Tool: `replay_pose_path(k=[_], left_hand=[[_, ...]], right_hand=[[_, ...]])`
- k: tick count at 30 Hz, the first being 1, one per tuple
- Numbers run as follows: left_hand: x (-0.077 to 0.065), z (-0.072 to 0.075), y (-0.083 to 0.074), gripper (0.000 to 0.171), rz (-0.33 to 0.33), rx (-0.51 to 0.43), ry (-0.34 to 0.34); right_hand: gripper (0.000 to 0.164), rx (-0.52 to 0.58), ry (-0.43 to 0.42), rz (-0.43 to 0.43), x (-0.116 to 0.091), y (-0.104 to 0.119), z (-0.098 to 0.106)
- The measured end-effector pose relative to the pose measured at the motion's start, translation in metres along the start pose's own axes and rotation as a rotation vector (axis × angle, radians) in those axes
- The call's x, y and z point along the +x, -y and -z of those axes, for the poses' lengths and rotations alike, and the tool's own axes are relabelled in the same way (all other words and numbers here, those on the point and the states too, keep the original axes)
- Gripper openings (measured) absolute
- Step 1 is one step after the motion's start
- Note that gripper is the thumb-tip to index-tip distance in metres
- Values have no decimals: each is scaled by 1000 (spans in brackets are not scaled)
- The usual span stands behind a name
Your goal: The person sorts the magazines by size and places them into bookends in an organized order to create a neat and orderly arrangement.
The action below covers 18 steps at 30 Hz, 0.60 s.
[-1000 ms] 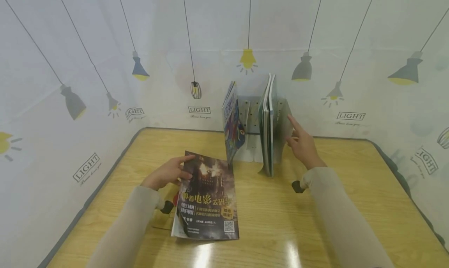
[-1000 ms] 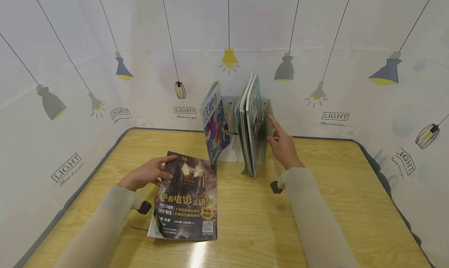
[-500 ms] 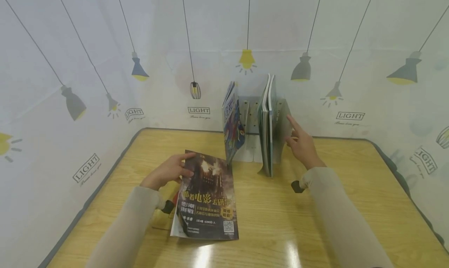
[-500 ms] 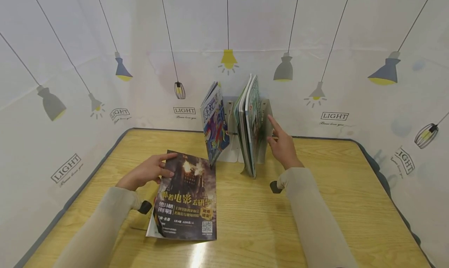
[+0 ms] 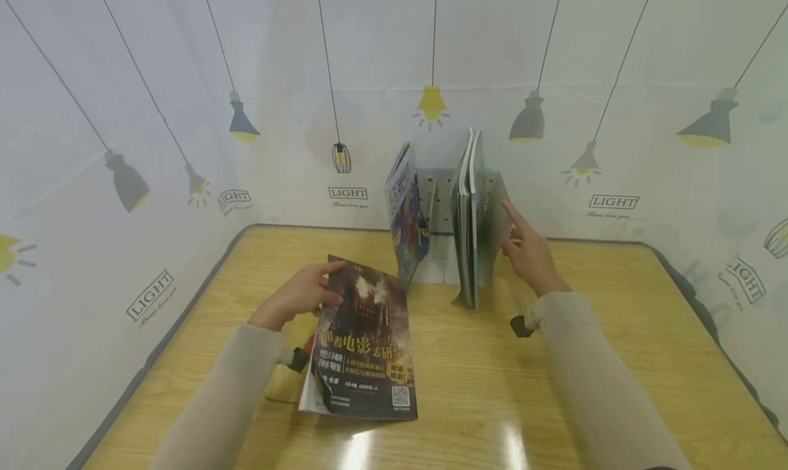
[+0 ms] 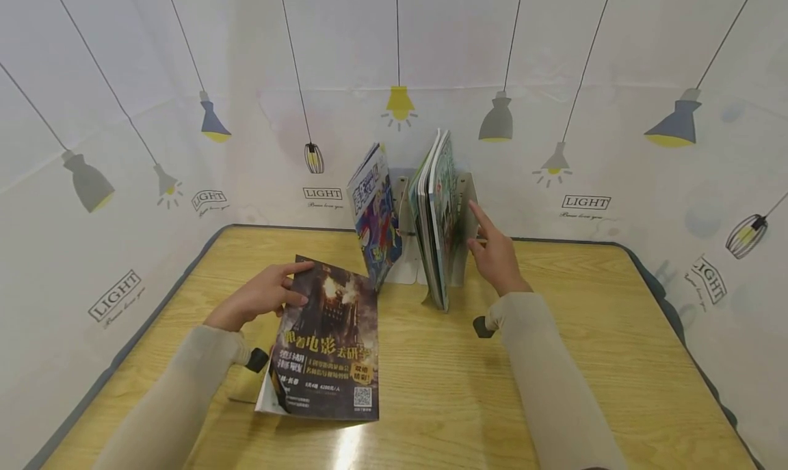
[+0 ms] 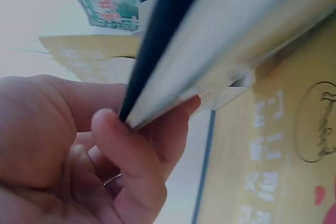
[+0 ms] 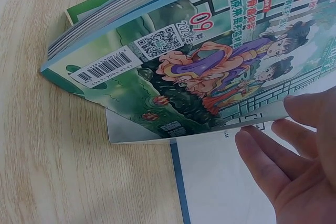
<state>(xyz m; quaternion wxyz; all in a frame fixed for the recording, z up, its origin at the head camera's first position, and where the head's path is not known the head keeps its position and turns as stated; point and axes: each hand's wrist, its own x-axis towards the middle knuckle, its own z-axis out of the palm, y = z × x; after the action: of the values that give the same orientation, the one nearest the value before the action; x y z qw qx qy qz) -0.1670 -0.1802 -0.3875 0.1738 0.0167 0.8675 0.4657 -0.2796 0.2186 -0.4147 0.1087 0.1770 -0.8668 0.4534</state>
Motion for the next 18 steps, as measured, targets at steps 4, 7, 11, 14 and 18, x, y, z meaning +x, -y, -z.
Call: replay_pose_path(k=[4, 7, 11, 14, 18], left_hand=[[-3, 4, -12, 71, -24, 32, -34], [-5, 6, -20, 72, -38, 50, -63], [-8, 7, -26, 72, -40, 61, -85], [-9, 7, -27, 72, -43, 77, -110], [-11, 7, -29, 73, -57, 114, -159]], right_hand=[[76, -3, 1, -9, 0, 1, 0], [76, -9, 5, -17, 0, 1, 0], [76, -4, 12, -28, -1, 2, 1], [76, 6, 14, -31, -1, 2, 1], [76, 7, 13, -33, -1, 3, 1]])
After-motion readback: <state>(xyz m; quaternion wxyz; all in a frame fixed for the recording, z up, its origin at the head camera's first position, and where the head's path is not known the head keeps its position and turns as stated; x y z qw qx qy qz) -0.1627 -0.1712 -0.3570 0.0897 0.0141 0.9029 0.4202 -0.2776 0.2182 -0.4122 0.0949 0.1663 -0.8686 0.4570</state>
